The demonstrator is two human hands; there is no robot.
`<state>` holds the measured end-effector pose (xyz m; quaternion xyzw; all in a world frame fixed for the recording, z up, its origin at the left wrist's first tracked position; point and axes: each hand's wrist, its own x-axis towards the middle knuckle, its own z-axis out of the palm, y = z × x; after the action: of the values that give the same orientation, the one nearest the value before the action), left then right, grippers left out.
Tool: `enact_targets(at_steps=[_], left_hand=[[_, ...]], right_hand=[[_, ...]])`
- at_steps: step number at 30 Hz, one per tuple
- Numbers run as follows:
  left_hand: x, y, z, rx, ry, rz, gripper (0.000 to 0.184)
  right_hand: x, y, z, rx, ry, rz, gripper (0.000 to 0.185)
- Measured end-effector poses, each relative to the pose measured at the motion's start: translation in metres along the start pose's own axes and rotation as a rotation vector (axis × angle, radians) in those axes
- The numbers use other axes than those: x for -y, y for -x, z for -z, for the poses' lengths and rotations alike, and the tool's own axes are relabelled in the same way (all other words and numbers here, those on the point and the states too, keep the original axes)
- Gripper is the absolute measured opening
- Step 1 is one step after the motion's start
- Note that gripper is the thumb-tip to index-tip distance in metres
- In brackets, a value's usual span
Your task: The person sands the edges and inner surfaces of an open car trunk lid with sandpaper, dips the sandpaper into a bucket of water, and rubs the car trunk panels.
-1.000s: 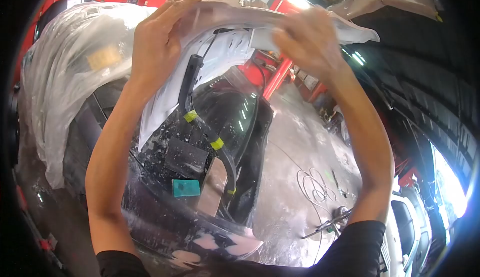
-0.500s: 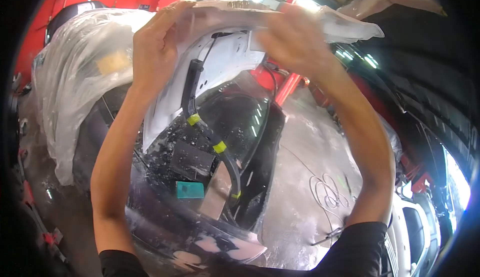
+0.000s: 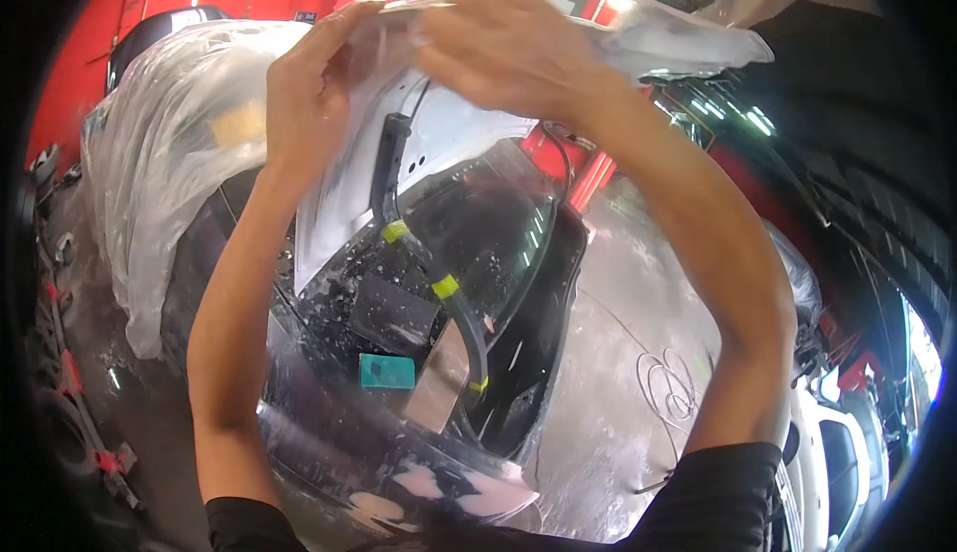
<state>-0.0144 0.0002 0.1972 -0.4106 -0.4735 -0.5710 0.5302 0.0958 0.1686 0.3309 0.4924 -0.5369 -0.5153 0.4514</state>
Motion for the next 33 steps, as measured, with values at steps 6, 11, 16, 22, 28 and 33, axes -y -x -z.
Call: enact_targets(at_steps=[6, 11, 16, 22, 28, 33], left_hand=[[0.011, 0.002, 0.001, -0.042, -0.066, -0.055, 0.06], [0.008, 0.002, 0.001, 0.024, 0.021, 0.048, 0.05], [0.003, 0.0, 0.007, 0.046, -0.191, -0.053, 0.05], [-0.029, -0.012, 0.007, 0.137, -0.604, -0.305, 0.04], [-0.128, -0.073, -0.072, 0.38, -0.65, -0.386, 0.037], [-0.122, -0.099, -0.084, 0.619, -0.991, -0.527, 0.034]], right_hand=[[-0.003, 0.054, 0.024, 0.15, 0.102, -0.148, 0.019], [0.03, -0.044, -0.039, -0.196, -0.11, -0.195, 0.012], [0.138, -0.014, 0.027, -0.23, -0.296, -0.504, 0.012], [0.263, 0.027, 0.108, -0.387, -0.857, -0.911, 0.011], [0.395, 0.026, 0.141, -0.593, -1.517, -1.186, 0.019], [0.434, 0.033, 0.156, -0.676, -1.783, -1.3, 0.015]])
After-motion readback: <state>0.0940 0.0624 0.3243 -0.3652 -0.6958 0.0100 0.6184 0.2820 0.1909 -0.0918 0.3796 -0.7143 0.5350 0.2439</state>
